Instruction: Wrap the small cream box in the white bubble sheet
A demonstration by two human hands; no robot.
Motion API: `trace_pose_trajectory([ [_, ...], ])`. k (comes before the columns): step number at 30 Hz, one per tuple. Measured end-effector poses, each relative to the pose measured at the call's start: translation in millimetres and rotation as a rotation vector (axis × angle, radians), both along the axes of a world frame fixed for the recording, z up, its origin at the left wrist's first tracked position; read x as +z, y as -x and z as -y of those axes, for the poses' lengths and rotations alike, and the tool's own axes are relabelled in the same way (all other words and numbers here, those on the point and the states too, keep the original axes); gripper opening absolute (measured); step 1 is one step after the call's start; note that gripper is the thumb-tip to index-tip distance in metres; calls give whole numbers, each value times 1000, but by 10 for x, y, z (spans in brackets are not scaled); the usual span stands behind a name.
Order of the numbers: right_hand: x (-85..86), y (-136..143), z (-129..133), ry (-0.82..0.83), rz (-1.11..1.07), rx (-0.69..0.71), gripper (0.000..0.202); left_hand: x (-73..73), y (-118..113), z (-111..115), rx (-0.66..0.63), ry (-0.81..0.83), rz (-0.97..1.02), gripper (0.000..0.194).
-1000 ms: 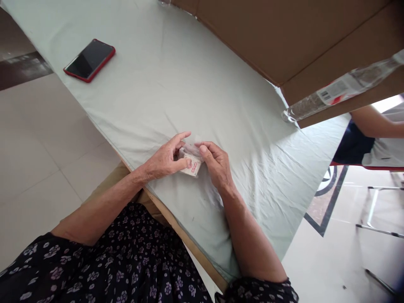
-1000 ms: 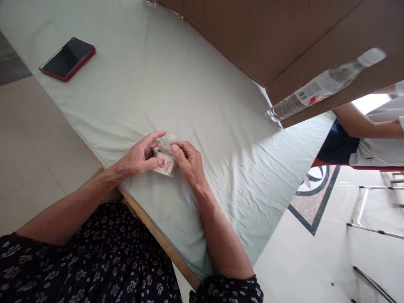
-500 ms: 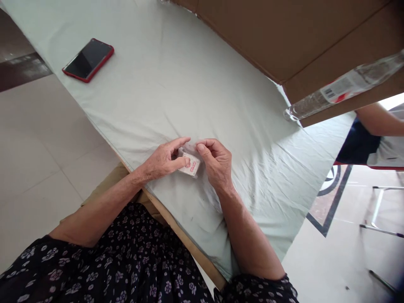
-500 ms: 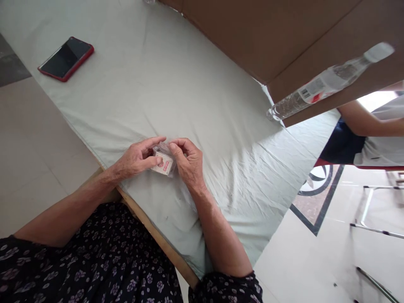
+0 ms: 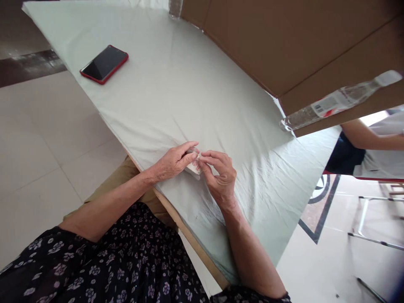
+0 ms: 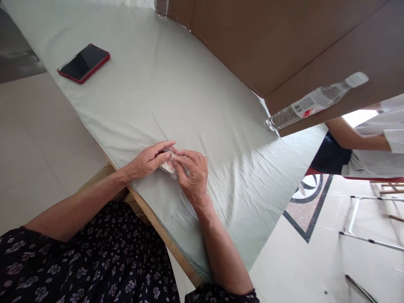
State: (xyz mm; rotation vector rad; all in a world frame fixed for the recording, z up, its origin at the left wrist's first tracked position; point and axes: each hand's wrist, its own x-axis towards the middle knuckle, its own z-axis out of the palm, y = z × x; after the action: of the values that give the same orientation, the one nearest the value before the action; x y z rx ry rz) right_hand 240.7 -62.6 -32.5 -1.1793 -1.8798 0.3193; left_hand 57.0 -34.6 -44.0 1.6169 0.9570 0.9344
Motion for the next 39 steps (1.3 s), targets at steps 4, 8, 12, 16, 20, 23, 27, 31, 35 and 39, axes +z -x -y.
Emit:
trace_pose_trajectory([
  [4,-45,-5,49,-194,173,0,13,-13,-31,48,32,-32,-22,45],
  [8,-91,-18,112,-259,231,0,17,-59,-58,72,69,-96,-64,44],
  [12,-126,-53,186,-208,169,30,17,-111,-59,61,161,-232,-165,42],
  [16,-157,-110,188,-47,-33,-14,20,-121,-43,36,239,-270,-218,40],
  [20,-239,-140,114,159,-71,24,62,-118,-40,33,239,-230,-177,41],
  [23,-318,-114,76,249,-34,93,84,-114,-42,39,249,-210,-151,41],
  [27,-374,-51,83,251,-40,73,73,-91,-42,51,268,-210,-125,40],
  [31,-379,-16,106,210,-76,27,65,-87,-28,55,355,-205,-83,42],
  [35,-383,-21,79,245,-92,25,66,-139,-5,8,424,-187,-10,43],
  [39,-396,-37,25,247,-93,62,79,-197,-8,-72,452,-128,27,40],
])
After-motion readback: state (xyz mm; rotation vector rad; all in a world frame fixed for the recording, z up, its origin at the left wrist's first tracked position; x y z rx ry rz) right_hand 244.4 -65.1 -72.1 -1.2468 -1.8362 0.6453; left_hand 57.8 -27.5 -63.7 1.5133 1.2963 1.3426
